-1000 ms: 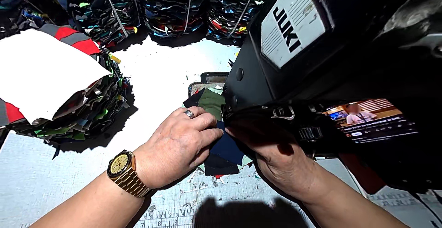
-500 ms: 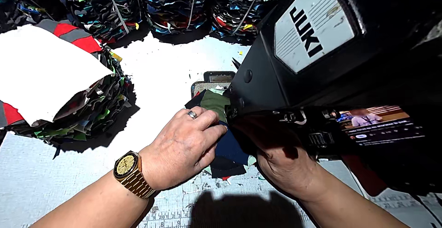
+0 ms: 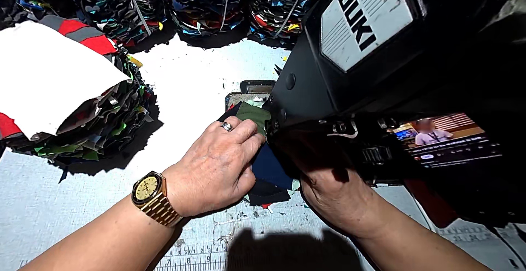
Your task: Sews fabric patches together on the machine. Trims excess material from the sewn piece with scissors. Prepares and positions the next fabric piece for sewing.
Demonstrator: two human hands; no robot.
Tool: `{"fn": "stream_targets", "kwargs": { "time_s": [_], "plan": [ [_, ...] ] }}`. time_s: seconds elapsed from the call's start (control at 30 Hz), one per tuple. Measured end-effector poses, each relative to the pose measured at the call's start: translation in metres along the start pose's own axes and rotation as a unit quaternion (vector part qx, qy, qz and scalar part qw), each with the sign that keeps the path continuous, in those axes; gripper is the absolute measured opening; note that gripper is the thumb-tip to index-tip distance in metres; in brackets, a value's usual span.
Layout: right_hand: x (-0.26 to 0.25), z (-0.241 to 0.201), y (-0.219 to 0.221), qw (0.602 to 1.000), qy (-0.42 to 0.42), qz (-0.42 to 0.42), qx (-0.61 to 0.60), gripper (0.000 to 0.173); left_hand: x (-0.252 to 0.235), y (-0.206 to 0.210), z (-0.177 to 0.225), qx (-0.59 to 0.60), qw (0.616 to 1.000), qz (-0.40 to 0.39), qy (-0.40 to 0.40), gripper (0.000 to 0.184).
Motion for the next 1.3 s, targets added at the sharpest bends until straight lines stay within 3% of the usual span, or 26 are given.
{"fn": "stream_targets", "kwargs": {
  "time_s": [0.1,0.2,0.3,0.47,0.57,1.3],
  "plan": [
    [0.005,0.003,-0.007,0.999,0.011,0.031,0.002,0.035,0.002,-0.008,-0.015,0.069,0.998,0.001,0.0,0.044],
    [0.012,-0.002,-0.021,0.995,-0.025,0.094,-0.003,0.032,0.011,-0.031,-0.035,0.063,0.994,0.083,-0.012,0.042],
    [0.014,-0.016,-0.024,0.992,-0.087,0.091,-0.002,0.031,0.016,-0.047,-0.037,0.042,0.989,0.141,0.007,0.037],
    [0.013,-0.031,-0.004,0.989,-0.145,0.015,-0.017,0.034,0.006,-0.02,-0.022,0.071,0.992,0.048,0.088,0.032],
    [0.013,-0.033,0.001,0.989,-0.146,0.004,-0.004,0.034,0.003,-0.009,-0.023,0.052,0.994,0.012,0.093,0.035],
    [0.007,-0.024,-0.012,0.991,-0.127,0.034,-0.01,0.026,0.004,-0.014,-0.024,0.039,0.997,0.007,0.065,0.035]
  ]
}}
Point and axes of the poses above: each hand's wrist, its own x-axis away from the middle knuckle, its own y-axis out of the palm, z = x × y, the point moved 9 cm from there along -x, towards the middle knuckle, and after that the axes turned 10 degrees about -z, right-handed, at the moved point
